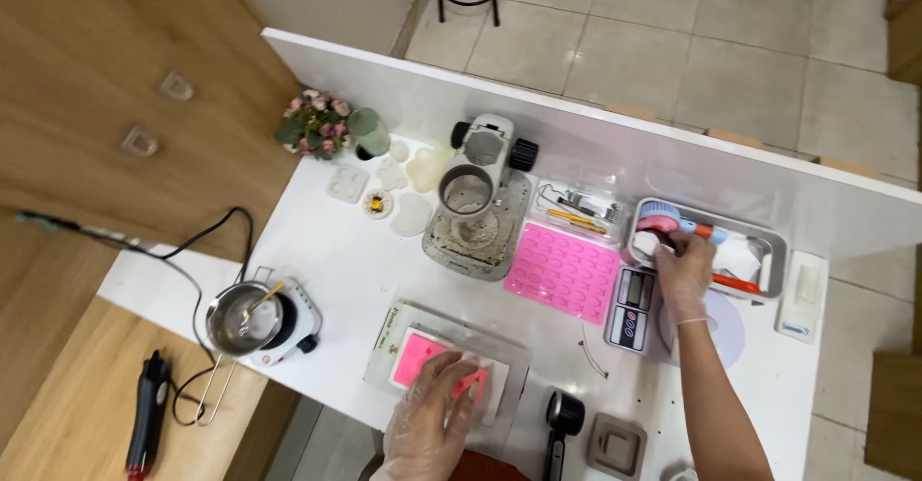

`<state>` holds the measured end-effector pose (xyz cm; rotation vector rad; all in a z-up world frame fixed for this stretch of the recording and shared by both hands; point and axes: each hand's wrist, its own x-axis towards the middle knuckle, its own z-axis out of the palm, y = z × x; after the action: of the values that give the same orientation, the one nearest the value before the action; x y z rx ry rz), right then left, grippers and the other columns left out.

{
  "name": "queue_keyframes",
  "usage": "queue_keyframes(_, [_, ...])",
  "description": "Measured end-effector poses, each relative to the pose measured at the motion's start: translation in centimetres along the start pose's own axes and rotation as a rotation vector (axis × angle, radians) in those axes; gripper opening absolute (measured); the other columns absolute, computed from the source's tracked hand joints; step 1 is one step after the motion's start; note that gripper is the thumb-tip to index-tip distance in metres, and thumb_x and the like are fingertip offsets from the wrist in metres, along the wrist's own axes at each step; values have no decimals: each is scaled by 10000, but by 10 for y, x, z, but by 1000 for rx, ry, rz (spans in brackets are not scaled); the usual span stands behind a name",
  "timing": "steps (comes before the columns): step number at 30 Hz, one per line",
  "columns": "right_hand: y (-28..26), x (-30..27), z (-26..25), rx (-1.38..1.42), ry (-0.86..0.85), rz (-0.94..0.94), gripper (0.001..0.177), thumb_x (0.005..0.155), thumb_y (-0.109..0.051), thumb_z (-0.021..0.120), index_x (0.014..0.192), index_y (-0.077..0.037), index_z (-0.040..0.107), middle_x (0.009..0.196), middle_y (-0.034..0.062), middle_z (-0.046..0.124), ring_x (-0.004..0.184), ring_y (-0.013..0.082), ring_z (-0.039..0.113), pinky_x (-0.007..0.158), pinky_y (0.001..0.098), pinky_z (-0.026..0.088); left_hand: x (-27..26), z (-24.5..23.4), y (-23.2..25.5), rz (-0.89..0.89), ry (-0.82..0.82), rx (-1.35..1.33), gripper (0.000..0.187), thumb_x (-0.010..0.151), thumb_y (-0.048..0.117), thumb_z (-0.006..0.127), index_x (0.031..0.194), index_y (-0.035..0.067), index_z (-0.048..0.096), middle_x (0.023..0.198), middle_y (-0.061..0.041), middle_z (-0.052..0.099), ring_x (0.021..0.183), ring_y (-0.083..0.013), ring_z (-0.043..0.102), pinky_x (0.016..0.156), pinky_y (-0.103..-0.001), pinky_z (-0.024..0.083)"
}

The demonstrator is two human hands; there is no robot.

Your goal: Melting wax and preparing silicone molds at a candle-making workstation.

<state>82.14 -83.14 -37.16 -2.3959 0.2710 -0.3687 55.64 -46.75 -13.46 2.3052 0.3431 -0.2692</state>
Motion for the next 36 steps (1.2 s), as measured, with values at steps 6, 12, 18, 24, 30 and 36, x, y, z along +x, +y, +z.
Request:
queue_keyframes(6, [-8, -18, -13, 114, 79, -119, 304, 1025, -223, 783, 1156, 20, 655, 1223, 201, 534, 1165, 336, 526, 978, 439, 496, -9, -16, 8, 153, 107, -62, 287, 926, 161, 675, 1210, 125, 649, 1320, -97, 587, 1162, -321, 624, 912, -420, 534])
queue_keyframes(12, [5, -25, -16, 189, 120, -194, 205, 1105, -133, 702, 1192, 27, 607, 1277, 173, 480, 1213, 266, 503, 1074, 418, 466, -18, -35, 10, 207, 176, -117, 207, 958, 162, 630, 1158, 115, 655, 1206, -83, 663, 1096, -316, 645, 883, -437, 526])
queue_keyframes(18, [-39, -37, -18, 500, 104, -145, 156, 1146, -76, 653, 1249, 22, 588, 1286, 104, 545, 1132, 153, 567, 1037, 353, 502, -24, -66, -10, 59, 113, -108, 192, 981, 229, 597, 1150, 161, 659, 1086, -77, 690, 964, -302, 678, 848, -445, 521])
queue_keyframes(24, [-197, -102, -48, 811, -71, -37, 90, 1169, -141, 611, 1177, -56, 584, 1140, 43, 655, 1024, 126, 635, 914, 291, 540, -27, -91, -73, 154, 277, -175, 195, 956, 195, 605, 1126, 137, 680, 1134, -84, 708, 994, -322, 678, 844, -442, 535])
queue_keyframes(30, [-355, -198, -42, 758, -239, 18, 149, 1129, -202, 586, 1132, -55, 614, 1071, 44, 669, 961, 135, 619, 889, 293, 523, -30, -146, -134, 80, 286, -243, 192, 974, 211, 608, 1136, 156, 694, 1117, -61, 724, 981, -284, 706, 818, -417, 560])
queue_keyframes(36, [-455, -283, 41, 558, -595, 171, 379, 1013, -313, 576, 1314, -85, 600, 1095, 53, 647, 971, 156, 591, 916, 316, 501, -31, -191, -237, 245, 589, -270, 366, 975, 119, 657, 1324, 100, 546, 1199, -131, 686, 1020, -291, 713, 809, -400, 589])
